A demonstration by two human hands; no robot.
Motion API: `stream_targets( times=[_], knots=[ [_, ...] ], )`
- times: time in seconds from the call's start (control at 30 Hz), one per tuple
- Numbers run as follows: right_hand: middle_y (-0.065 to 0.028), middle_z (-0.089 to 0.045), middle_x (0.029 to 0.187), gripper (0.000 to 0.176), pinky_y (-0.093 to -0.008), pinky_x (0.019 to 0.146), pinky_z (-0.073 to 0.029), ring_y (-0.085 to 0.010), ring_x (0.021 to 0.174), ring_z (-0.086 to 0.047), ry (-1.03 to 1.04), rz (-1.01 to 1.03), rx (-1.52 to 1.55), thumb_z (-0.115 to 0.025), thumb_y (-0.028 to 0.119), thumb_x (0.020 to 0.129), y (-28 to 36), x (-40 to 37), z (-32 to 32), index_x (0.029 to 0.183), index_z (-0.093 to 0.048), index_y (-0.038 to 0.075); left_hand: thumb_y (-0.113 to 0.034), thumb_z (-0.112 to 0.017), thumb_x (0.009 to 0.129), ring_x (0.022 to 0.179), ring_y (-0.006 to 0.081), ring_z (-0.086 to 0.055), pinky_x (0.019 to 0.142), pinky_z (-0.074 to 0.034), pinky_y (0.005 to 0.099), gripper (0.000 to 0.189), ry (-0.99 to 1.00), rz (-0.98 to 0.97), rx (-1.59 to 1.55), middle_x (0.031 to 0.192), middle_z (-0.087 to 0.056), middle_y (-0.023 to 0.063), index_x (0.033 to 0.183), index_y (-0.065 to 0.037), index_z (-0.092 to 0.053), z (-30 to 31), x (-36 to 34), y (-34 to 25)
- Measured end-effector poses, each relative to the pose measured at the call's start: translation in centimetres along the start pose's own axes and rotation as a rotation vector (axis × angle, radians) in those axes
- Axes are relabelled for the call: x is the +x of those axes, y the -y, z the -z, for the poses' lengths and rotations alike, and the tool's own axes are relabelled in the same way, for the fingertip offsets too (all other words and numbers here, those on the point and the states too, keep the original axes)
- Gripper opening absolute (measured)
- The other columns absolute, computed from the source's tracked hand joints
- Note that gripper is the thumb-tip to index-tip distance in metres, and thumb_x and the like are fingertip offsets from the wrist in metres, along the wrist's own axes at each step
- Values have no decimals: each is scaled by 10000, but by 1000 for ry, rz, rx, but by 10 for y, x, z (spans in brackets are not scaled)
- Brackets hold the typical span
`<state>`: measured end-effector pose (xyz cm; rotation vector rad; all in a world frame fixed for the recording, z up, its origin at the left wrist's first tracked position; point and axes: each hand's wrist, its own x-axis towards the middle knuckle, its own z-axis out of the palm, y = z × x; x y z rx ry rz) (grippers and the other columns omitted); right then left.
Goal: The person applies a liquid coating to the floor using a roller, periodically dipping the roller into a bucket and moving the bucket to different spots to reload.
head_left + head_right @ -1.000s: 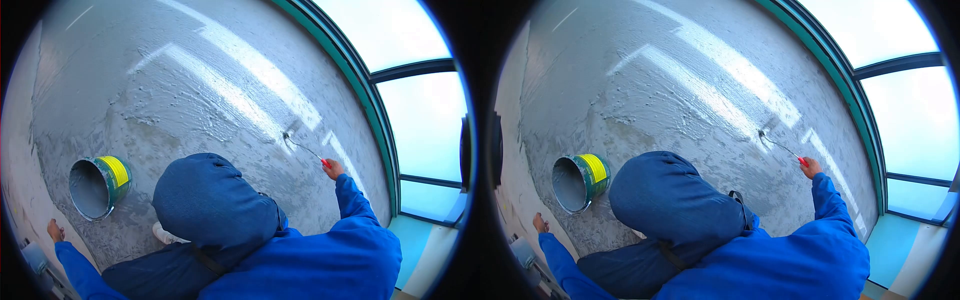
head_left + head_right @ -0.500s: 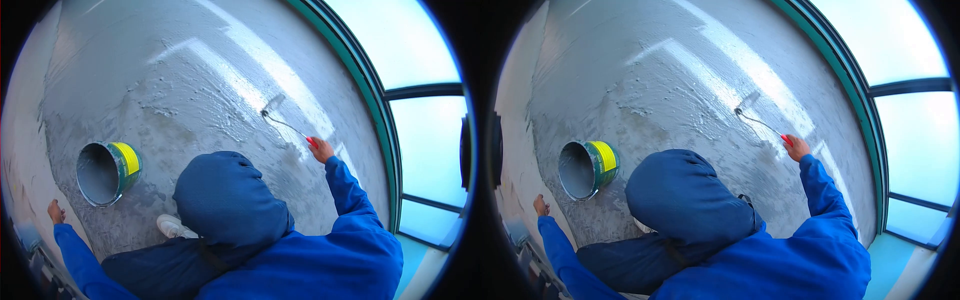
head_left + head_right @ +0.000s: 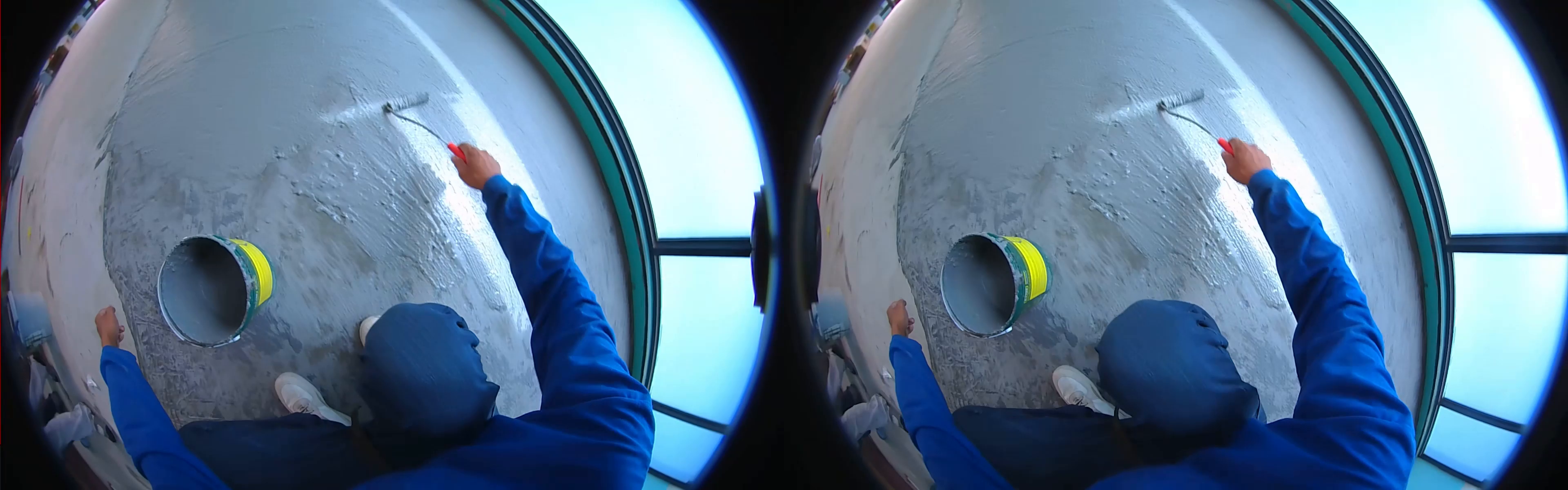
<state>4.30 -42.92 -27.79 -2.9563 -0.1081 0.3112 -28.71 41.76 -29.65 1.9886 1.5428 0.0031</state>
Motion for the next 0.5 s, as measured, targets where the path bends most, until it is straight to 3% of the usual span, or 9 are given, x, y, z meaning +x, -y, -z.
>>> stream_targets(
  times=[0.17,0.27,0.37,0.5],
  knots=[
    [-165,-658,962,290,-458,797,-480,-355,922,-618,-40,33,-40,-547,344,847,66,103,18,1001,-636,115,-306,-482,836,434,173,-480,369,-317,298,305,4,9,29,612,-491,56,1044,-99,-564,-9,6,14],
    [-161,-657,1003,290,-445,821,-479,-343,954,-616,-100,34,-102,-546,328,842,108,141,44,1003,-661,117,-279,-469,875,455,169,-497,356,-324,298,228,-25,7,46,590,-471,53,892,-65,-547,-13,-8,12],
    [-160,-650,1048,325,-433,853,-473,-334,997,-608,-74,23,-148,-532,311,842,135,171,48,1076,-650,119,-286,-470,876,451,175,-498,358,-330,299,255,26,-16,74,594,-492,64,926,-53,-562,-12,-4,23],
    [-141,-635,1113,375,-408,897,-463,-314,1050,-594,-49,-5,-196,-523,324,847,144,195,39,1144,-623,117,-296,-477,875,440,182,-495,356,-339,307,293,-53,-7,78,596,-513,74,986,-46,-582,-16,-13,13]
  ],
)
